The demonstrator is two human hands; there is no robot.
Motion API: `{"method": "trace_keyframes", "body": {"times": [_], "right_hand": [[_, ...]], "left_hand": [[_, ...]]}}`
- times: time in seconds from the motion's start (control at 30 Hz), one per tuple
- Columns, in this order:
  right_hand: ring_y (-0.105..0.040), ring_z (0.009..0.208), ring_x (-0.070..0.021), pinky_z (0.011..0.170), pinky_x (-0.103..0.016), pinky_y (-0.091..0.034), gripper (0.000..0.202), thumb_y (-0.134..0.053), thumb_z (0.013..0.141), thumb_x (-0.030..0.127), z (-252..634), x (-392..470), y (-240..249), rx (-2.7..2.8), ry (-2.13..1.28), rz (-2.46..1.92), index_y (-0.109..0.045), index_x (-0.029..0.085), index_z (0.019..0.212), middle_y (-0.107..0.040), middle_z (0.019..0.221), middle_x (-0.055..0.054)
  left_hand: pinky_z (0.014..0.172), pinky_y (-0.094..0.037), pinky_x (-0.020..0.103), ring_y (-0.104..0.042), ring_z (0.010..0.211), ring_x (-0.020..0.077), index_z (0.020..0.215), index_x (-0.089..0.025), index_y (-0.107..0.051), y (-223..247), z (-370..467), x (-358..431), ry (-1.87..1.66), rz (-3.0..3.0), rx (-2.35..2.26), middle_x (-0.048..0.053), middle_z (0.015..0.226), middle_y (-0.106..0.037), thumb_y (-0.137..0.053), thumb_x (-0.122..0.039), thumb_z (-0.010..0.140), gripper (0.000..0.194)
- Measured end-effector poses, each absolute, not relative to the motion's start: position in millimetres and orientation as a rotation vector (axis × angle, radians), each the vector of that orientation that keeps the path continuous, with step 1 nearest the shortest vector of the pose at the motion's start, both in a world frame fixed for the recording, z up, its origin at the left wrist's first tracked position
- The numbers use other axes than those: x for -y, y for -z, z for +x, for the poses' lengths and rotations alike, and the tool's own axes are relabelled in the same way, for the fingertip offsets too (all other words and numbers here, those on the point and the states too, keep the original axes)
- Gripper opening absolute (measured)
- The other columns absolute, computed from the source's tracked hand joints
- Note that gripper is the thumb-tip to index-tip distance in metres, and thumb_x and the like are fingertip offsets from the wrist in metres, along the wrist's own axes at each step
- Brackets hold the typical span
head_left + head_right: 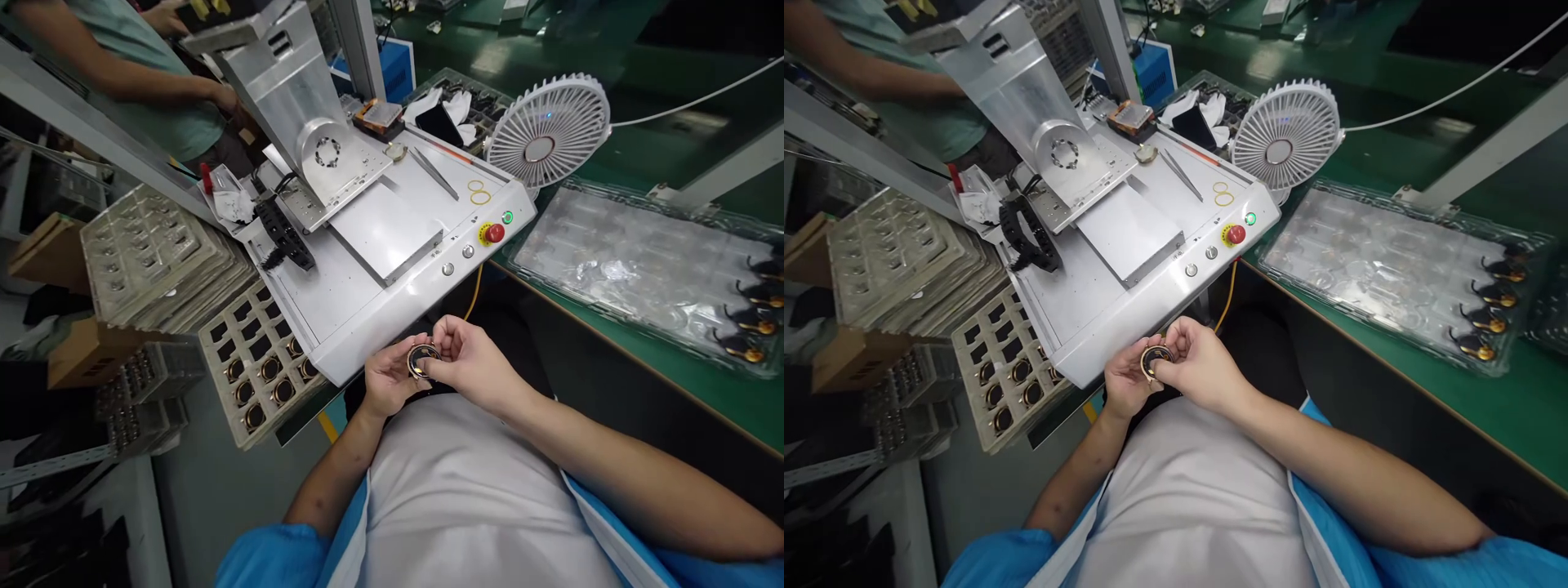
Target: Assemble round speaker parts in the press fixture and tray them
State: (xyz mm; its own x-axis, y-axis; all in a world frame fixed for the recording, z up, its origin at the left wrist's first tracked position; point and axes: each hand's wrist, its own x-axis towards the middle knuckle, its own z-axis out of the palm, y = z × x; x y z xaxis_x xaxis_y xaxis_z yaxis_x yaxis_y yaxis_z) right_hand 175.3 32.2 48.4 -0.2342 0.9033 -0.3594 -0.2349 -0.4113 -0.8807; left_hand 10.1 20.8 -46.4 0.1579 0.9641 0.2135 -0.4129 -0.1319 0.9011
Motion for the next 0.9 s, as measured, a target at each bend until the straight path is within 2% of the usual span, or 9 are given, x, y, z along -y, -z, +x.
{"method": "trace_keyframes", "body": {"times": [0.1,0.27,0.43,0.53,0.67,0.77,0.9], "right_hand": [[-0.049,0.056,-0.0098,0.051,-0.021,-0.038,0.033,-0.074,0.06,0.023,176,-33,-48,0.912,-1.774,-1.168,-0.045,0.023,0.077,-0.057,0.065,0.006],[-0.053,0.053,-0.0099,0.049,-0.021,-0.041,0.034,-0.072,0.06,0.019,176,-33,-47,0.891,-1.81,-1.136,-0.045,0.024,0.079,-0.058,0.063,0.007],[-0.062,0.052,-0.0123,0.05,-0.021,-0.048,0.041,-0.081,0.06,0.019,176,-35,-43,0.8,-1.878,-1.076,-0.044,0.023,0.079,-0.062,0.061,0.007],[-0.065,0.053,-0.0142,0.05,-0.022,-0.053,0.051,-0.093,0.057,0.027,180,-36,-38,0.799,-1.933,-1.126,-0.047,0.022,0.079,-0.067,0.062,0.004],[-0.061,0.048,-0.0122,0.044,-0.02,-0.051,0.052,-0.099,0.059,0.044,187,-36,-29,0.935,-1.979,-1.233,-0.056,0.017,0.07,-0.068,0.059,-0.003],[-0.056,0.042,-0.0103,0.041,-0.02,-0.05,0.058,-0.099,0.058,0.051,188,-33,-23,0.87,-1.988,-1.159,-0.051,0.018,0.063,-0.067,0.056,-0.002],[-0.056,0.04,-0.0109,0.037,-0.021,-0.05,0.064,-0.101,0.053,0.052,182,-29,-19,0.799,-2.014,-1.097,-0.047,0.019,0.06,-0.067,0.056,-0.002]], "left_hand": [[0.095,-0.068,0.039,-0.079,0.111,0.0281,0.12,-0.032,-0.078,46,10,-20,-1.343,1.095,-0.743,0.007,0.121,-0.081,-0.101,-0.027,0.06,0.065],[0.094,-0.069,0.039,-0.08,0.107,0.0267,0.119,-0.036,-0.079,43,11,-20,-1.343,1.101,-0.735,0.004,0.12,-0.081,-0.1,-0.027,0.062,0.062],[0.093,-0.069,0.042,-0.081,0.106,0.0282,0.118,-0.035,-0.079,44,12,-18,-1.363,1.098,-0.777,0.004,0.118,-0.082,-0.101,-0.03,0.059,0.063],[0.091,-0.069,0.04,-0.081,0.105,0.0275,0.119,-0.035,-0.079,45,13,-17,-1.396,1.102,-0.766,0.005,0.119,-0.081,-0.1,-0.03,0.062,0.062],[0.094,-0.068,0.036,-0.081,0.106,0.0248,0.12,-0.036,-0.078,44,16,-16,-1.416,1.142,-0.728,0.004,0.121,-0.08,-0.098,-0.025,0.067,0.057],[0.099,-0.066,0.037,-0.08,0.108,0.0246,0.12,-0.036,-0.078,43,17,-16,-1.401,1.195,-0.719,0.004,0.121,-0.08,-0.097,-0.021,0.067,0.058],[0.093,-0.068,0.042,-0.082,0.101,0.0273,0.119,-0.037,-0.079,42,14,-16,-1.386,1.211,-0.769,0.005,0.118,-0.081,-0.099,-0.022,0.064,0.06]]}}
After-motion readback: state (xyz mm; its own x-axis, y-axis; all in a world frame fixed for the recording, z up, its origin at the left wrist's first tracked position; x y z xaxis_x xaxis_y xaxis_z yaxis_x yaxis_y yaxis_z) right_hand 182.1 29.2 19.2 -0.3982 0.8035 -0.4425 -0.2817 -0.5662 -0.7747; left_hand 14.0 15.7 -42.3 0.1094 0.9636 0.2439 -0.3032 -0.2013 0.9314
